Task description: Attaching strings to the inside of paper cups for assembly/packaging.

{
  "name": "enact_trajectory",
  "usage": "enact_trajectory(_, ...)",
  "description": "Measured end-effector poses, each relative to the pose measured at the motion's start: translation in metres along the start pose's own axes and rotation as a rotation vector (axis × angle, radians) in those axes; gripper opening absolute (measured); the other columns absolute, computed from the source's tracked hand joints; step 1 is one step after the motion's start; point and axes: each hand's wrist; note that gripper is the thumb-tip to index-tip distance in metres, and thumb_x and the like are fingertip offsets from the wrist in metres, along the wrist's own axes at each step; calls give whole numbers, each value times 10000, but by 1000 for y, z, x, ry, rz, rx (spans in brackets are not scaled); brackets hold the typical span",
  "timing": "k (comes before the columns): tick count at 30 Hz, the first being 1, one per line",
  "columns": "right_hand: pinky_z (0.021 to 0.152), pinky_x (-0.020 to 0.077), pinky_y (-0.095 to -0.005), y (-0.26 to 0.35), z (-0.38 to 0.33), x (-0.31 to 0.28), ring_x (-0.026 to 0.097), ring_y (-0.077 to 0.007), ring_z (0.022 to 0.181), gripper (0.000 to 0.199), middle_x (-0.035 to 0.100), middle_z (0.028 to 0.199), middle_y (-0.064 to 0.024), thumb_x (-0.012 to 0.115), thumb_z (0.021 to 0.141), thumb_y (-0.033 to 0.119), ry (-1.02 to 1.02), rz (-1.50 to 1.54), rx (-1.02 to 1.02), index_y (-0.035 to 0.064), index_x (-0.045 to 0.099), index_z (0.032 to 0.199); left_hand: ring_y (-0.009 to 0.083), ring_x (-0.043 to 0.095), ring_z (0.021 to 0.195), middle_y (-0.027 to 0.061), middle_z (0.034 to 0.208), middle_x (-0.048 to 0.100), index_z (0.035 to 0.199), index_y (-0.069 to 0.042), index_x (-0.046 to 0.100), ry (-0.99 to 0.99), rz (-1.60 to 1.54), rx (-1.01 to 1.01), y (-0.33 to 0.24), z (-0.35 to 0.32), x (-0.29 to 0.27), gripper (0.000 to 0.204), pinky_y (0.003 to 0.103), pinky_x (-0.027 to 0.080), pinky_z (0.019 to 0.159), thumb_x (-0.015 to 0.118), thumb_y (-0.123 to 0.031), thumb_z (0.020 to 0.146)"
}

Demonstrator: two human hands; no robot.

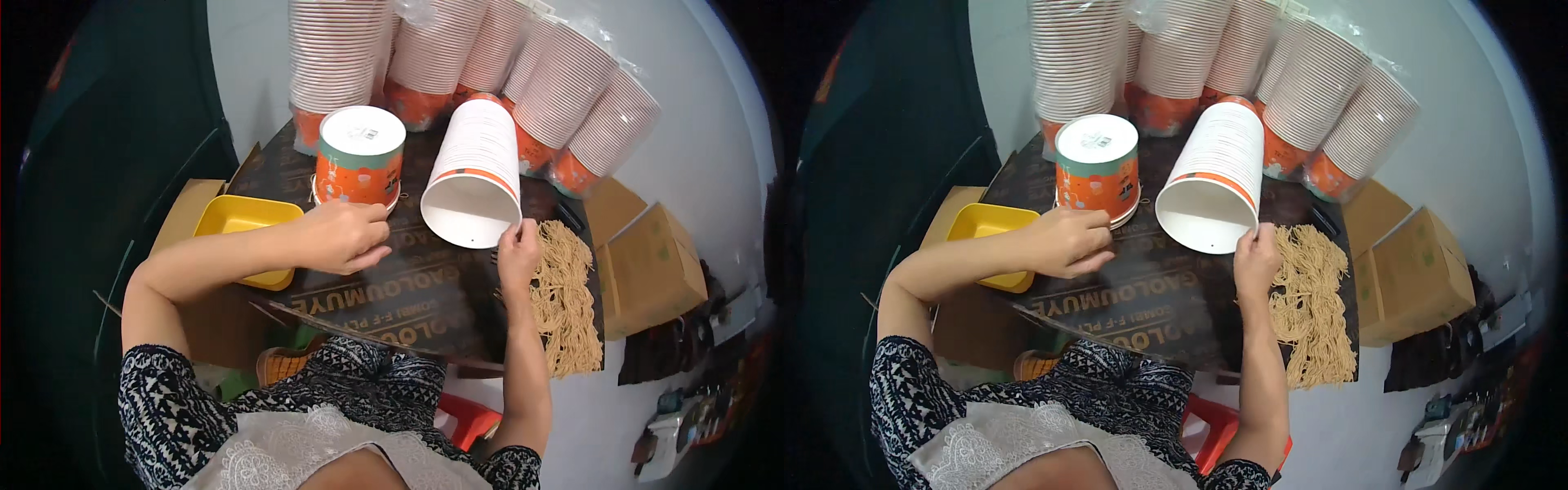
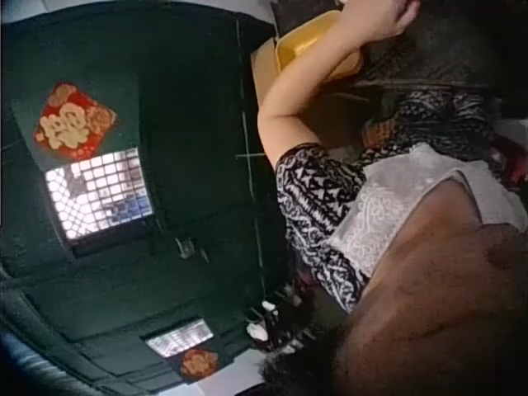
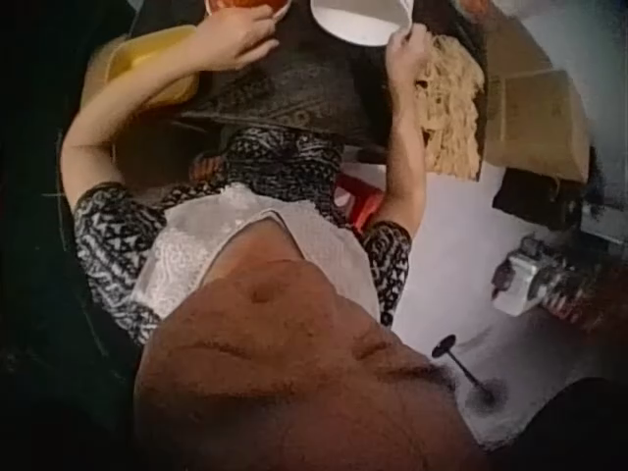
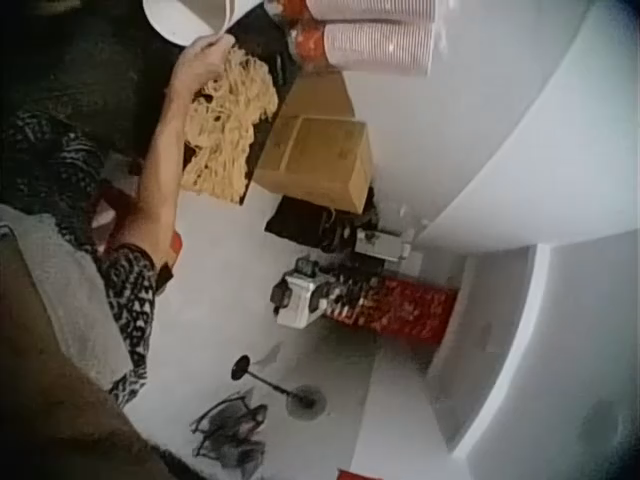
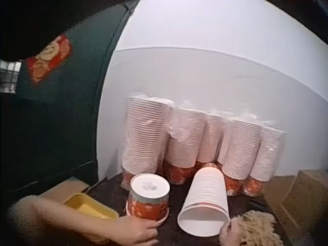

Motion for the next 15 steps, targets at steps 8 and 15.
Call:
enact_trajectory(8, 997, 461, -372, 22, -30, -43, 597, -301, 1191, 480, 599, 1271, -212, 439, 911, -1, 121, 213, 21, -37, 470, 1388, 354, 596, 974, 184, 990, 608, 933, 6, 622, 211, 21, -381, -47, -96, -90, 314, 459, 485, 895, 764, -223, 770)
enact_trajectory(15, 875, 507, -322, 30, -47, -79, 662, -205, 980, 447, 691, 1034, -142, 435, 877, -21, 143, 415, 190, -65, 544, 1309, 327, 629, 870, 156, 831, 658, 835, -3, 668, 215, 278, -753, -54, -148, -73, 190, 428, 489, 890, 768, -132, 737)
Point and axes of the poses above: each hand's wrist, its own z-axis towards the middle knuckle, its own x-axis out of the palm, y = z × x
